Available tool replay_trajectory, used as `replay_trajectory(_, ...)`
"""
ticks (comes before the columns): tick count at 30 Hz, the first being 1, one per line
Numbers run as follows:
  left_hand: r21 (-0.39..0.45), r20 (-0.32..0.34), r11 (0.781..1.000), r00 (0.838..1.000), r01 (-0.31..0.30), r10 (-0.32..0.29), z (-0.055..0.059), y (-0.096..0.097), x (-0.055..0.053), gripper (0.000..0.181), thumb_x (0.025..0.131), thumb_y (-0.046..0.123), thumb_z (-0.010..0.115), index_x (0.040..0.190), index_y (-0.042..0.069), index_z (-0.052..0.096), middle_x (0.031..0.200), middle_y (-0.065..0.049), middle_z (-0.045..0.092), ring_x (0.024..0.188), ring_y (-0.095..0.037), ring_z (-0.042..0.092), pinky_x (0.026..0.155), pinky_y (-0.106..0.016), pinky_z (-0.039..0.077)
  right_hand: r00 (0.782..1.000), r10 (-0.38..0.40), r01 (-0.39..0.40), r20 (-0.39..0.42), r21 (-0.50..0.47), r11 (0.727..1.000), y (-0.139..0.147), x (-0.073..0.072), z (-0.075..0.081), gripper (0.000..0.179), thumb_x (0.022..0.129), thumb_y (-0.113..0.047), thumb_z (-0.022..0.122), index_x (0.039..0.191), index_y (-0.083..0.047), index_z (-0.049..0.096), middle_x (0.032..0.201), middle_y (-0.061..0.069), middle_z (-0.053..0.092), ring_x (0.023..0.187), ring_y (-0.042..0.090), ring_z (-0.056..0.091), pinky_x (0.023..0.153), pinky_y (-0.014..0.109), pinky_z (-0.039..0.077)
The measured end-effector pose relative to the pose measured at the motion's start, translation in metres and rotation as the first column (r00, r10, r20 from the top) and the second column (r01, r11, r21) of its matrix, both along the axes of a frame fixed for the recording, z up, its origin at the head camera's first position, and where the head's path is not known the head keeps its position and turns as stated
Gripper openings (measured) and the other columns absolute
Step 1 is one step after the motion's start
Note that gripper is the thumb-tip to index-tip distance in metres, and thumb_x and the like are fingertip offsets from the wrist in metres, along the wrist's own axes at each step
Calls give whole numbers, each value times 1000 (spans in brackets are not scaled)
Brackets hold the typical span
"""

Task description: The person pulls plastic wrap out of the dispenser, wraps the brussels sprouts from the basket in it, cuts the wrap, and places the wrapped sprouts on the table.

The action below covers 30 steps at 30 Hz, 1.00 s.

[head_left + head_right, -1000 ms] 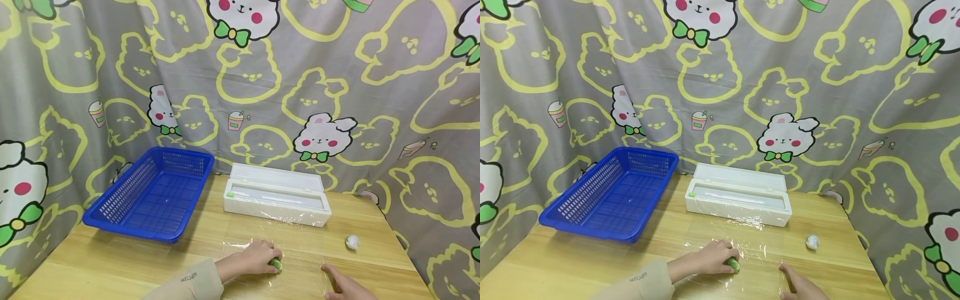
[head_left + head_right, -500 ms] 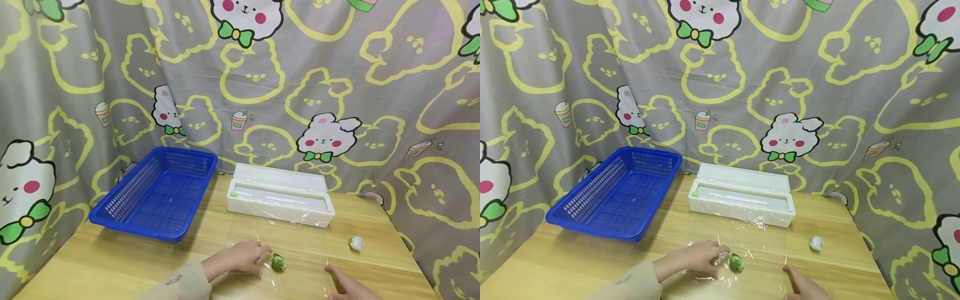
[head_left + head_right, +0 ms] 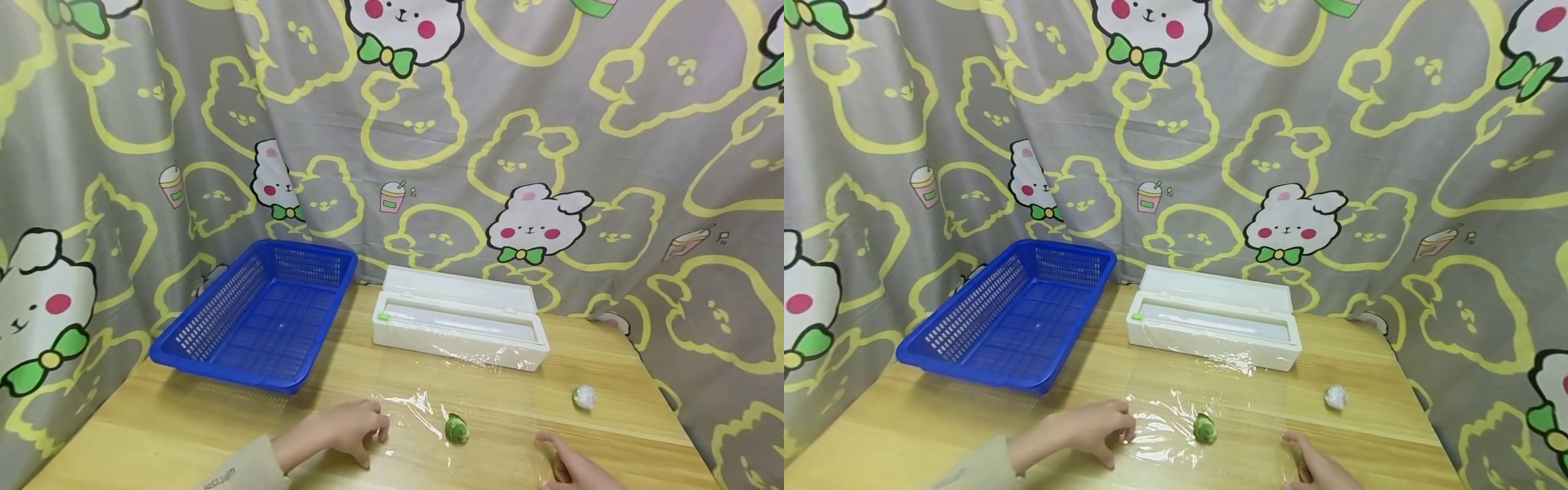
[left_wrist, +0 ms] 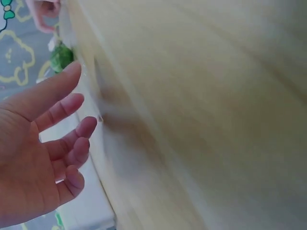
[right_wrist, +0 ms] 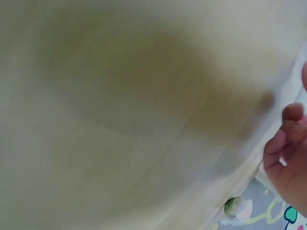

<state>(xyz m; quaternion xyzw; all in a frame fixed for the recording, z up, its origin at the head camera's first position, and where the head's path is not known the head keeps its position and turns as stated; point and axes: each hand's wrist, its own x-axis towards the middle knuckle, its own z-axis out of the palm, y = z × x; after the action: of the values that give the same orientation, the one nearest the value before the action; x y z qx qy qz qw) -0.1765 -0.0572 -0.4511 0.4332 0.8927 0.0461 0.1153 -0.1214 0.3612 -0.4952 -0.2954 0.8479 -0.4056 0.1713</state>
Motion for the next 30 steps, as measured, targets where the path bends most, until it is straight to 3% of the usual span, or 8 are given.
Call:
replay_trajectory(3, -4, -17, 1000, 1000, -20, 20, -1, -5, 1, 37, 58, 31, 82, 84, 27, 56, 82, 12, 44, 73, -1, 41, 58, -17, 36, 999, -10, 15, -45, 103, 995, -1, 3, 3, 41, 86, -19, 62, 113, 2, 40, 67, -20, 40, 56, -9, 36, 47, 14, 32)
replay_trajectory(8, -2, -43, 1000, 999, -22, 21, -5, -7, 4, 39, 58, 27, 83, 85, 27, 55, 85, 10, 42, 73, -3, 41, 59, -19, 37, 998, -67, 58, 22, 296, 953, -2, 5, 7, 35, 82, -34, 66, 101, -7, 54, 90, -6, 58, 75, -4, 46, 61, 21, 40)
replay_trajectory(11, 23, -53, 1000, 998, -20, 21, -7, -6, 4, 34, 61, 24, 81, 83, 25, 55, 83, 10, 42, 72, -3, 41, 61, -18, 39, 998, -47, 39, 30, 232, 972, -4, 5, 5, 20, 87, -25, 60, 98, -9, 54, 80, -10, 54, 68, -6, 44, 55, 18, 38)
replay_trajectory(14, 41, -84, 999, 996, -21, 24, -9, -5, 4, 29, 64, 20, 78, 80, 25, 55, 82, 9, 43, 72, -4, 43, 61, -19, 40, 997, 7, 6, -81, 163, 987, -8, 4, 0, 5, 88, -13, 57, 89, -13, 52, 70, -19, 41, 60, -8, 37, 48, 16, 33)
replay_trajectory(16, 51, -117, 999, 993, -18, 23, -10, -4, 4, 25, 66, 16, 76, 78, 25, 55, 80, 9, 44, 71, -5, 45, 60, -20, 40, 985, 22, 6, -170, 162, 987, -10, 2, -1, 10, 87, -8, 57, 83, -16, 51, 70, -21, 38, 59, -9, 36, 47, 16, 32)
replay_trajectory(19, 59, -194, 998, 981, 8, 4, -12, -3, 3, 19, 71, 16, 72, 73, 25, 56, 75, 10, 43, 70, -5, 44, 57, -19, 38, 977, 4, 37, -215, 186, 982, -11, 0, 2, 11, 86, -11, 59, 78, -18, 54, 75, -21, 43, 64, -9, 38, 50, 18, 34)
replay_trajectory(24, 97, -246, 995, 969, 38, -13, -16, -4, 0, 12, 76, 19, 69, 70, 24, 61, 74, 11, 46, 69, -3, 41, 59, -16, 36, 991, -59, 74, -117, 128, 989, -9, -1, 10, 8, 89, -20, 57, 82, -17, 61, 81, -18, 47, 67, -7, 40, 52, 20, 36)
replay_trajectory(30, 163, -170, 986, 985, 43, -15, -12, -6, -7, 7, 81, 21, 66, 76, 21, 60, 72, 14, 53, 68, 0, 44, 64, -14, 40, 989, -130, 125, -74, -64, 990, -8, 3, 8, 9, 89, -7, 54, 87, -14, 59, 100, 2, 57, 78, -4, 46, 58, 20, 42)
